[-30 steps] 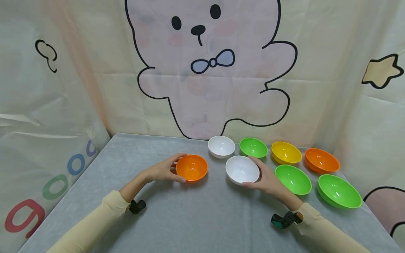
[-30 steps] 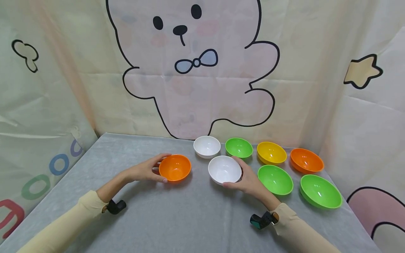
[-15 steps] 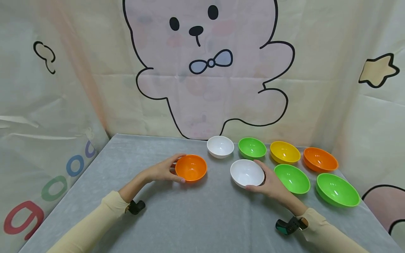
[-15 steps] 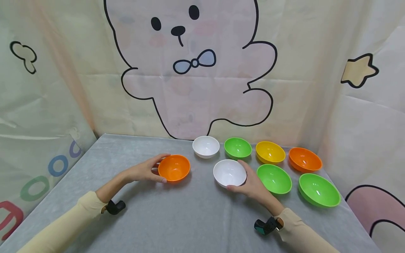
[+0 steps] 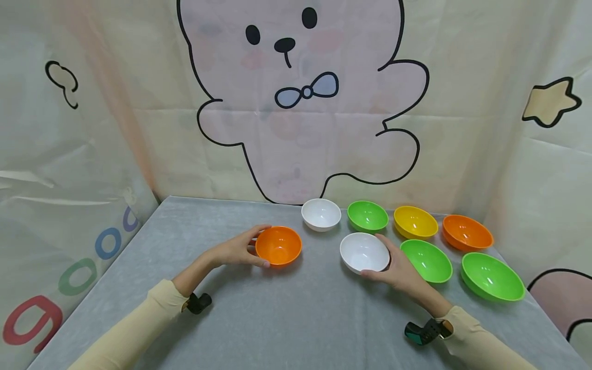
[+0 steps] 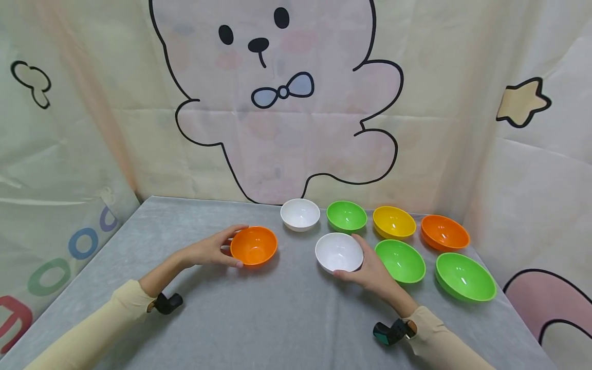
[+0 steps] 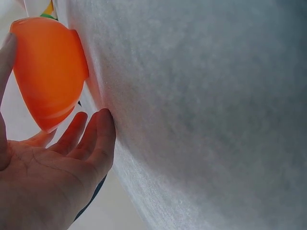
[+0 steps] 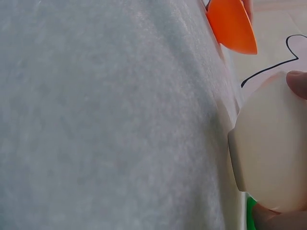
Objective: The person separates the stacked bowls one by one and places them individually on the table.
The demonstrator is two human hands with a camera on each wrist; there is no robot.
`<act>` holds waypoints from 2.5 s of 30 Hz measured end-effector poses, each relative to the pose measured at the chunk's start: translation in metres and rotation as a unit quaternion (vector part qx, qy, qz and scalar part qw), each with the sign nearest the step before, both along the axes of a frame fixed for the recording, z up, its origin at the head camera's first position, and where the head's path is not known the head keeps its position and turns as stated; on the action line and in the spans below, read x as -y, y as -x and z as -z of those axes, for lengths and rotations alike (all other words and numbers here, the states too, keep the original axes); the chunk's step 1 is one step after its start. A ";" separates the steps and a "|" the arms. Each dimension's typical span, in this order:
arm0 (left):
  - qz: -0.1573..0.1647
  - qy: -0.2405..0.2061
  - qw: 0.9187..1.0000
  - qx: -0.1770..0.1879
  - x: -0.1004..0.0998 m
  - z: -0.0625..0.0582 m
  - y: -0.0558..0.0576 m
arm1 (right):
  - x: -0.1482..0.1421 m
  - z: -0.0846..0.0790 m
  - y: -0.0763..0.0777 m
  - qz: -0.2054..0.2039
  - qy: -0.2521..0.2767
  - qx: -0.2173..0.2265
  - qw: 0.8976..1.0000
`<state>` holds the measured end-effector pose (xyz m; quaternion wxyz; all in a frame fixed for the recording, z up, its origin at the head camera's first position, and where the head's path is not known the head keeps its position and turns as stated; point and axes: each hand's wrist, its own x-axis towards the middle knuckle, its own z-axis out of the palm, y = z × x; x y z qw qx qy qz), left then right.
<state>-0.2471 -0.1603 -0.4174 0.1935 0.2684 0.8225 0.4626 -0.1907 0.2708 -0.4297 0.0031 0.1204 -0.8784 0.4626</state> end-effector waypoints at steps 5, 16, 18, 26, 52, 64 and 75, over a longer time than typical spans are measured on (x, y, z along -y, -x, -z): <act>-0.001 0.003 1.000 -0.001 0.000 -0.001 -0.001 | -0.001 0.001 0.000 0.009 -0.004 0.004 1.000; 0.001 0.004 1.000 -0.002 -0.001 0.000 0.002 | -0.004 0.005 0.000 0.020 -0.012 0.011 1.000; 0.000 0.005 1.000 -0.002 -0.001 0.000 0.002 | -0.005 0.005 -0.001 0.017 -0.011 0.010 1.000; -0.001 0.005 1.000 -0.003 0.000 0.001 0.002 | -0.004 0.004 -0.003 0.006 0.000 0.009 1.000; 0.000 0.006 1.000 0.000 -0.001 0.001 0.001 | 0.001 -0.018 -0.001 0.004 -0.036 0.011 0.999; -0.001 0.006 1.000 -0.002 0.000 0.002 0.002 | 0.000 -0.028 0.004 -0.018 -0.025 -0.002 1.000; -0.002 -0.001 1.000 -0.006 -0.004 0.000 0.002 | -0.001 -0.023 0.003 -0.022 -0.034 -0.008 0.999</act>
